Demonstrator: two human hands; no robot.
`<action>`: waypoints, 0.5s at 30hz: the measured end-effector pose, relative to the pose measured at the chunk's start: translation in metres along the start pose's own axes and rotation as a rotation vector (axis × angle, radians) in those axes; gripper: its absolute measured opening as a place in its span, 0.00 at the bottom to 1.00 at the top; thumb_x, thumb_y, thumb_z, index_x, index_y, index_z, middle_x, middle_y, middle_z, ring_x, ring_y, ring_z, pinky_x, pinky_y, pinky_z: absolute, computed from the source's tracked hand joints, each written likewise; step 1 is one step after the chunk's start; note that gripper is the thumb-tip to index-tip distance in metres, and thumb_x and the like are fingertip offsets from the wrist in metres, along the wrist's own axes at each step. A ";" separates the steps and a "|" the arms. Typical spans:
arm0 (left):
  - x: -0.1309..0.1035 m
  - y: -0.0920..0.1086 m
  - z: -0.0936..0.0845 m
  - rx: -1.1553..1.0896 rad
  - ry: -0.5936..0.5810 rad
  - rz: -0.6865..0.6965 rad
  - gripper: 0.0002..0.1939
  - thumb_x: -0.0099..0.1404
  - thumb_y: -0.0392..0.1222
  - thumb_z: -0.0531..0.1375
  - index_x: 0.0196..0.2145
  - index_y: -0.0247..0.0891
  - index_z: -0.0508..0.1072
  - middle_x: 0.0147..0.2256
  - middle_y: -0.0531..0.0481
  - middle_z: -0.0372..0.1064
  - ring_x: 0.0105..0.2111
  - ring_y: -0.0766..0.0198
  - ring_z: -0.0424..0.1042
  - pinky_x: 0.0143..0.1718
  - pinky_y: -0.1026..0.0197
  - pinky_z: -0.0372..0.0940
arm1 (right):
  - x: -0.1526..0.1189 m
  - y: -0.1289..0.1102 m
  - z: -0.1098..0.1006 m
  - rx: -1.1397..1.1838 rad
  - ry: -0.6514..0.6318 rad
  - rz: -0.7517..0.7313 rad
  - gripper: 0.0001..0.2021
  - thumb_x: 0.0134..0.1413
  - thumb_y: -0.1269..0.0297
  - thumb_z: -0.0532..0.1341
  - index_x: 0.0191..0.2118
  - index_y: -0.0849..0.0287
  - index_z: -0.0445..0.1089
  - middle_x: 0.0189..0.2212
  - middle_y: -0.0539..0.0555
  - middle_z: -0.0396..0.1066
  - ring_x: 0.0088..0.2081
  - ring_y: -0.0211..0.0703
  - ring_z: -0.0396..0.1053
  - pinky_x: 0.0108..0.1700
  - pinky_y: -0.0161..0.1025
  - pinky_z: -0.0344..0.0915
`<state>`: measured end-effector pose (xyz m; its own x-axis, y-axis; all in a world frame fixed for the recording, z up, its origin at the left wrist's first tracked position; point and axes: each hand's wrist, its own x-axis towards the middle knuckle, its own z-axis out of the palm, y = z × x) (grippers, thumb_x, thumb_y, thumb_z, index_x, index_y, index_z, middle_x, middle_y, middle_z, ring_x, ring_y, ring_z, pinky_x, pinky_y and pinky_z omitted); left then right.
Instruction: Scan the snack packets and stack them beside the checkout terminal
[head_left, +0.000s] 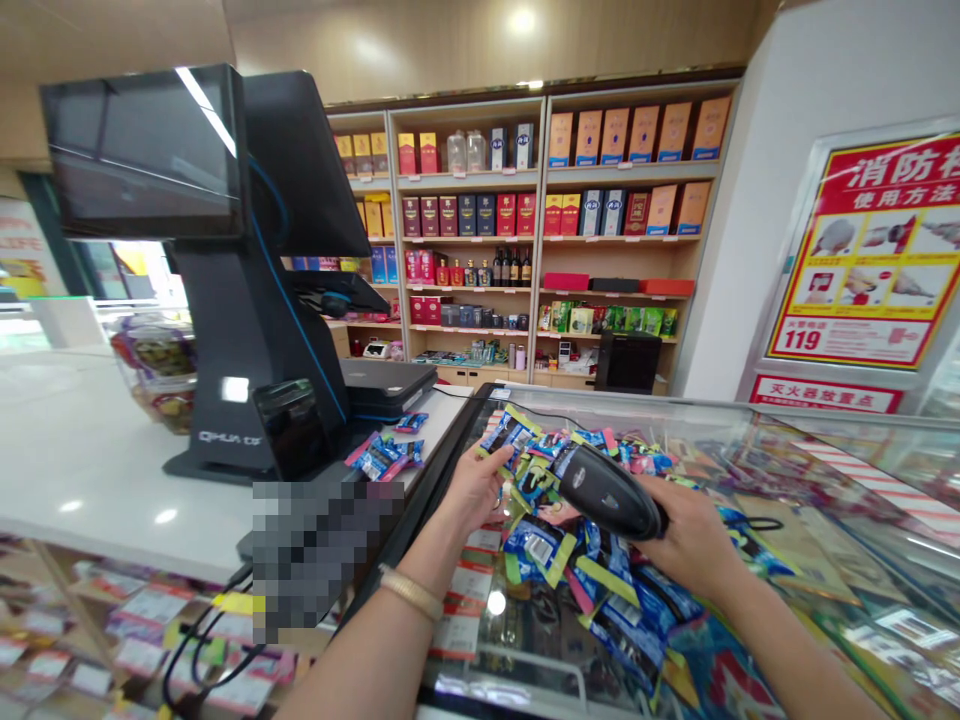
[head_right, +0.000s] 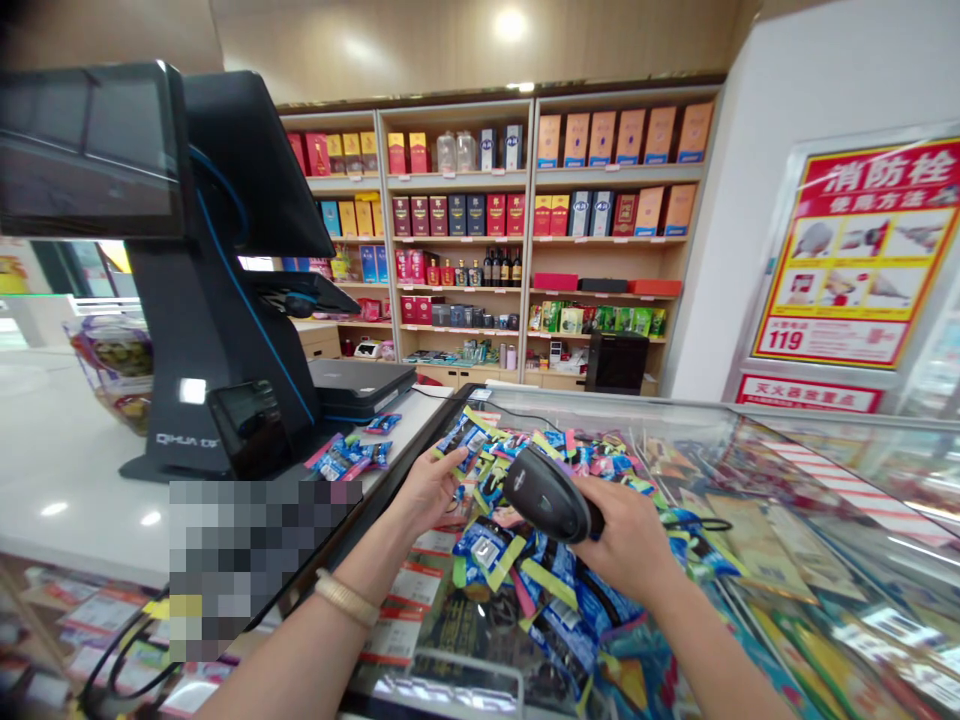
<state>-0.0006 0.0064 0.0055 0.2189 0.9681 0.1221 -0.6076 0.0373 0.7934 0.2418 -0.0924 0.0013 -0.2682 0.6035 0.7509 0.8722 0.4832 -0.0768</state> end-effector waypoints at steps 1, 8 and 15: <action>0.001 -0.001 0.000 -0.004 0.004 0.005 0.18 0.48 0.34 0.70 0.38 0.33 0.73 0.33 0.46 0.77 0.31 0.61 0.76 0.38 0.59 0.72 | -0.001 0.001 0.000 0.001 0.004 0.003 0.16 0.47 0.65 0.57 0.43 0.57 0.71 0.36 0.56 0.77 0.35 0.46 0.75 0.37 0.38 0.70; 0.021 0.021 -0.016 -0.279 0.367 0.184 0.06 0.60 0.28 0.61 0.34 0.34 0.70 0.36 0.47 0.76 0.39 0.63 0.76 0.42 0.61 0.73 | -0.004 0.006 0.002 -0.015 0.026 -0.010 0.16 0.47 0.63 0.57 0.43 0.57 0.72 0.36 0.56 0.77 0.35 0.47 0.76 0.37 0.39 0.71; 0.043 0.058 -0.060 -0.405 0.720 0.288 0.10 0.61 0.21 0.56 0.31 0.34 0.66 0.38 0.49 0.72 0.40 0.72 0.74 0.39 0.76 0.70 | -0.005 0.007 0.004 -0.043 0.039 -0.043 0.16 0.45 0.65 0.56 0.42 0.55 0.72 0.34 0.55 0.77 0.33 0.47 0.76 0.35 0.39 0.71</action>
<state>-0.0721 0.0652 0.0215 -0.4371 0.8695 -0.2301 -0.8194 -0.2796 0.5004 0.2477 -0.0889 -0.0055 -0.2903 0.5575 0.7778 0.8773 0.4796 -0.0163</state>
